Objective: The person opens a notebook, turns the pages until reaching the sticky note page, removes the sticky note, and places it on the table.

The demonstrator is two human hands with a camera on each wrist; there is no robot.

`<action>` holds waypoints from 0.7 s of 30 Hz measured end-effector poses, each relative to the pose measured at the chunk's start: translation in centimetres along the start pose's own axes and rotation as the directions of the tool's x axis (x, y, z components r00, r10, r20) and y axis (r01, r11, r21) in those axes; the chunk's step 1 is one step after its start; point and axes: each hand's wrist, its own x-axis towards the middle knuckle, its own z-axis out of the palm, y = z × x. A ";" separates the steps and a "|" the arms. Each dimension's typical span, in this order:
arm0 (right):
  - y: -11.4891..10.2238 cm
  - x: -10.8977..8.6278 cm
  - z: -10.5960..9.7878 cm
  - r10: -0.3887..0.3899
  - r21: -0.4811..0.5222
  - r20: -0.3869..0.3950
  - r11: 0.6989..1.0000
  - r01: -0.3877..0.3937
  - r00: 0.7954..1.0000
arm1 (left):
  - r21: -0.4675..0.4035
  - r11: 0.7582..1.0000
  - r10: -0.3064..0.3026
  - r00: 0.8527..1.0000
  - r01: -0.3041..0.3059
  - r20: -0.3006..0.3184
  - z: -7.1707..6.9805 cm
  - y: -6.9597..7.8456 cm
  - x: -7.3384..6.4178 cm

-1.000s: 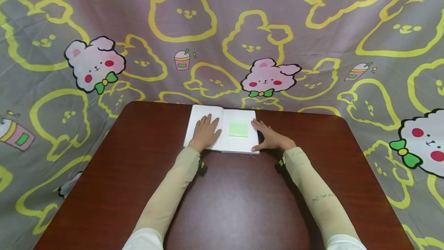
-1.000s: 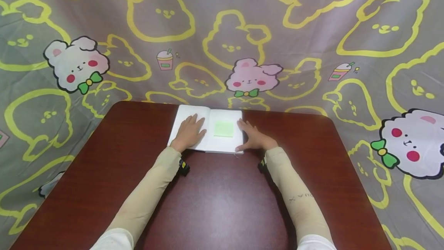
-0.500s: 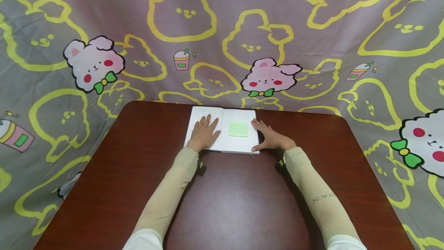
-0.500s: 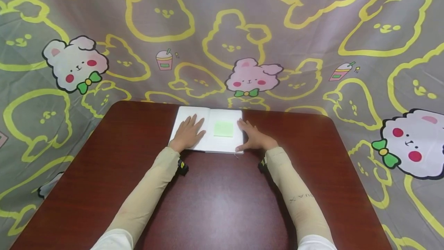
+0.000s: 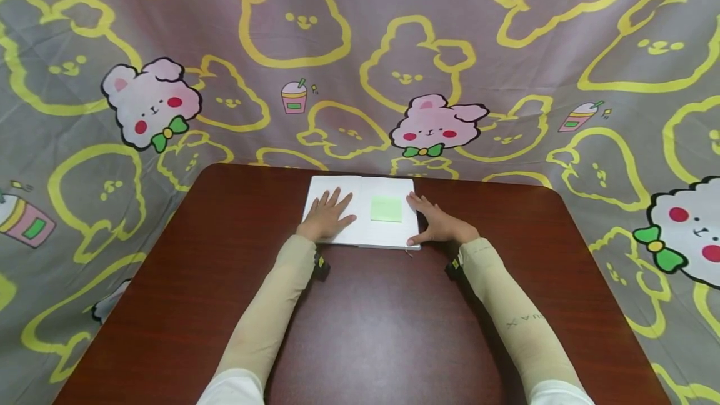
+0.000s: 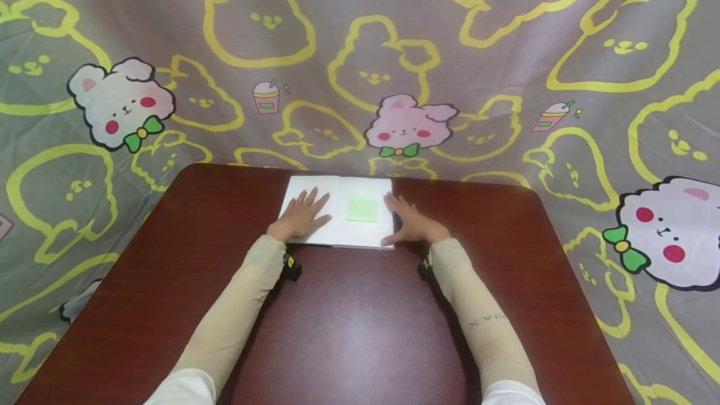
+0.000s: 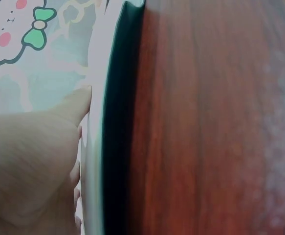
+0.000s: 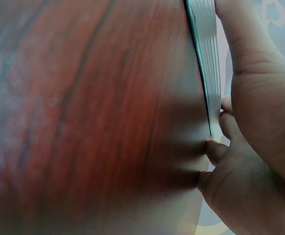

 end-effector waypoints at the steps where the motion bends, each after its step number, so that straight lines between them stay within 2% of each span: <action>1: 0.0 0.0 0.0 0.002 -0.001 0.001 1.000 -0.002 1.000 | -0.006 1.000 -0.002 1.000 0.002 0.013 0.0 -0.1 0.0; 5: -0.1 0.0 0.0 0.008 -0.012 0.003 1.000 -0.008 1.000 | -0.034 0.999 0.005 0.999 -0.003 0.046 0.2 -0.5 0.2; 9: -0.1 0.0 0.1 0.009 -0.004 0.000 1.000 -0.009 1.000 | -0.071 0.997 0.015 0.999 -0.012 0.041 0.2 -0.7 0.2; 14: 0.0 0.1 0.2 0.014 -0.015 0.005 1.000 -0.014 1.000 | -0.050 0.999 -0.005 0.998 0.009 0.068 0.3 -0.7 0.3; 21: 0.2 0.2 0.1 0.010 -0.022 0.015 1.000 -0.009 1.000 | -0.060 0.998 -0.019 0.998 0.023 0.058 0.2 -0.4 0.4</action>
